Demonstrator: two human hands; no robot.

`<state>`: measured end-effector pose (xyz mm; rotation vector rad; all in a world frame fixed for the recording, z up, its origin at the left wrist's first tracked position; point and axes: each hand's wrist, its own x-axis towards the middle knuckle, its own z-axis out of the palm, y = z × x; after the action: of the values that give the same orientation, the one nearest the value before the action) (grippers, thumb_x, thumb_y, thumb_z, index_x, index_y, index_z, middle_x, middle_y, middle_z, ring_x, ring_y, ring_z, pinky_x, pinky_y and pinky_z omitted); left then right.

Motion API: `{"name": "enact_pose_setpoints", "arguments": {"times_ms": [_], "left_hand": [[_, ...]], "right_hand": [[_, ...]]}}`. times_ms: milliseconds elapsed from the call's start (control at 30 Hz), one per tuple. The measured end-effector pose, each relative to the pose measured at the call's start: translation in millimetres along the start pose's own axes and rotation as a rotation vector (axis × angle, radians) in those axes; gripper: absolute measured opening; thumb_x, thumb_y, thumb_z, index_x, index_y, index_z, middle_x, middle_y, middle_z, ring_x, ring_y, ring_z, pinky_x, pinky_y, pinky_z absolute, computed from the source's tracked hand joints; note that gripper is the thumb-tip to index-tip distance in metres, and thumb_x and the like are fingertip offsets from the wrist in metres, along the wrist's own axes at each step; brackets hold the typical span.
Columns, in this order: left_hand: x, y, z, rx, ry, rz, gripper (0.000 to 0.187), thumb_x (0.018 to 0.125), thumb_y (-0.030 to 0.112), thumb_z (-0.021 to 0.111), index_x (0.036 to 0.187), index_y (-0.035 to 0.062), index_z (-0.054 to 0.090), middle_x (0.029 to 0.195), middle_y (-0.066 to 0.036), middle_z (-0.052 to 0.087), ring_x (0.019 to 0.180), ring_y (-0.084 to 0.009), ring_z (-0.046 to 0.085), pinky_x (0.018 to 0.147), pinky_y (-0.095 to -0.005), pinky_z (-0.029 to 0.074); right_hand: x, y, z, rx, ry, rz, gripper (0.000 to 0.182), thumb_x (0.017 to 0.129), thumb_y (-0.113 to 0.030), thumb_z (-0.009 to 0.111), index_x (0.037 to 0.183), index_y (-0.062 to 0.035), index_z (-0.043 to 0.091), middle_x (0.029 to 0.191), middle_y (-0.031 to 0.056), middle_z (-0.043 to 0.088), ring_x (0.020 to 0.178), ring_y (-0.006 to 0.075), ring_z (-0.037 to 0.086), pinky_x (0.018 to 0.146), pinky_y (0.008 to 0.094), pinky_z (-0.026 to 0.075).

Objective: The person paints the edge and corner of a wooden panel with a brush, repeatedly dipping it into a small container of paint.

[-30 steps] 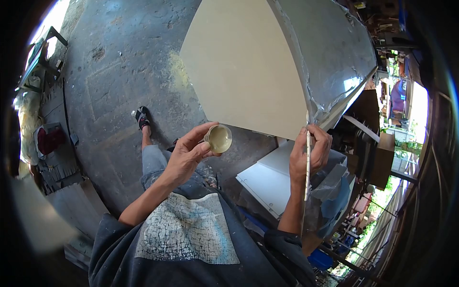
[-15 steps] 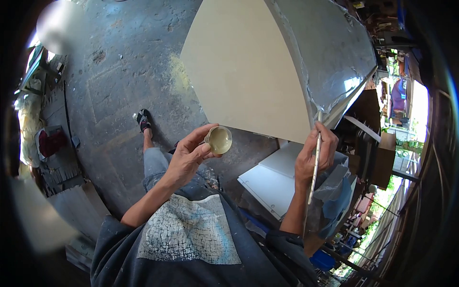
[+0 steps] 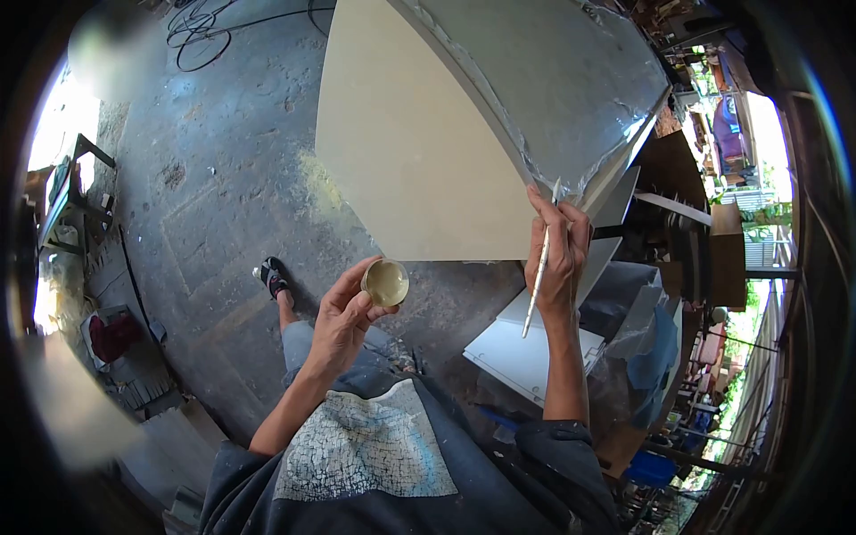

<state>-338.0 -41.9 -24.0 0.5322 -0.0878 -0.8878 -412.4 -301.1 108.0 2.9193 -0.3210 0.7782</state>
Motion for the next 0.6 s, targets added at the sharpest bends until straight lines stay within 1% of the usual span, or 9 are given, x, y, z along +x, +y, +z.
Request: {"name": "enact_pose_setpoints", "arguments": {"times_ms": [67, 167, 267, 300, 400, 433, 533, 567, 600], "left_hand": [[0, 0, 1, 0.001, -0.006, -0.005, 0.06, 0.095, 0.028, 0.069, 0.144, 0.0012, 0.047, 0.133, -0.012, 0.058, 0.111, -0.0208, 0.066, 0.092, -0.0355, 0.06], [0, 0, -1, 0.005, -0.008, -0.005, 0.06, 0.095, 0.028, 0.069, 0.144, 0.0014, 0.047, 0.133, -0.012, 0.058, 0.111, -0.0214, 0.066, 0.092, -0.0356, 0.06], [-1, 1, -1, 0.011, 0.007, 0.003, 0.06, 0.095, 0.029, 0.069, 0.144, 0.0013, 0.047, 0.132, -0.012, 0.059, 0.111, -0.022, 0.066, 0.092, -0.0357, 0.06], [-1, 2, 0, 0.011, 0.007, 0.003, 0.06, 0.095, 0.029, 0.069, 0.144, 0.0013, 0.047, 0.132, -0.012, 0.059, 0.111, -0.0222, 0.066, 0.092, -0.0358, 0.06], [0, -3, 3, 0.012, -0.008, -0.014, 0.06, 0.095, 0.028, 0.07, 0.143, 0.0013, 0.048, 0.131, -0.012, 0.059, 0.11, -0.0223, 0.066, 0.092, -0.0356, 0.06], [0, -4, 5, 0.015, -0.016, -0.022, 0.059, 0.095, 0.028, 0.07, 0.143, 0.0013, 0.048, 0.131, -0.012, 0.059, 0.11, -0.0223, 0.067, 0.092, -0.0355, 0.06], [2, -6, 9, 0.016, -0.052, -0.048, 0.06, 0.095, 0.028, 0.069, 0.144, 0.0017, 0.047, 0.132, -0.012, 0.059, 0.11, -0.0222, 0.067, 0.091, -0.0351, 0.06], [3, -6, 11, 0.029, -0.048, -0.048, 0.059, 0.096, 0.028, 0.068, 0.145, 0.0021, 0.046, 0.131, -0.013, 0.059, 0.109, -0.0239, 0.067, 0.091, -0.0351, 0.06], [3, -7, 12, 0.03, -0.052, -0.055, 0.059, 0.097, 0.027, 0.068, 0.145, 0.0024, 0.045, 0.131, -0.013, 0.059, 0.109, -0.0249, 0.068, 0.091, -0.0352, 0.06]], "right_hand": [[-4, -5, -3, -0.004, -0.007, 0.015, 0.023, 0.098, -0.007, 0.057, 0.119, -0.0037, 0.065, 0.114, 0.0053, 0.072, 0.104, 0.0249, 0.057, 0.096, 0.0405, 0.045], [-14, -9, -21, -0.005, -0.025, 0.037, 0.022, 0.098, -0.005, 0.055, 0.119, -0.0027, 0.063, 0.114, 0.007, 0.072, 0.105, 0.0263, 0.057, 0.094, 0.0412, 0.045], [-26, -22, -40, 0.012, 0.091, 0.043, 0.021, 0.098, -0.003, 0.052, 0.117, -0.0019, 0.061, 0.114, 0.0091, 0.071, 0.105, 0.0283, 0.056, 0.093, 0.0422, 0.046], [-31, -24, -43, 0.029, 0.101, 0.039, 0.021, 0.098, -0.001, 0.05, 0.117, -0.0014, 0.06, 0.113, 0.0101, 0.071, 0.102, 0.0308, 0.057, 0.09, 0.0428, 0.047], [-47, -35, -45, 0.143, 0.063, 0.051, 0.019, 0.099, -0.002, 0.051, 0.115, -0.0011, 0.06, 0.114, 0.0109, 0.071, 0.098, 0.0314, 0.059, 0.087, 0.0427, 0.048], [-50, -37, -40, 0.225, 0.079, 0.03, 0.019, 0.099, -0.007, 0.055, 0.117, -0.0023, 0.062, 0.106, 0.0124, 0.069, 0.091, 0.0302, 0.059, 0.082, 0.0416, 0.049], [-54, -59, -39, 0.279, 0.049, 0.06, 0.023, 0.099, -0.013, 0.06, 0.119, -0.0037, 0.065, 0.097, 0.0111, 0.063, 0.086, 0.0276, 0.058, 0.076, 0.0398, 0.049], [-52, -65, -39, 0.318, 0.065, 0.06, 0.025, 0.097, -0.016, 0.063, 0.119, -0.0049, 0.068, 0.091, 0.0089, 0.058, 0.083, 0.026, 0.056, 0.072, 0.0381, 0.048], [-53, -69, -40, 0.323, 0.047, 0.08, 0.025, 0.096, -0.015, 0.064, 0.119, -0.0049, 0.069, 0.092, 0.0091, 0.058, 0.083, 0.0257, 0.057, 0.072, 0.0379, 0.048]]}}
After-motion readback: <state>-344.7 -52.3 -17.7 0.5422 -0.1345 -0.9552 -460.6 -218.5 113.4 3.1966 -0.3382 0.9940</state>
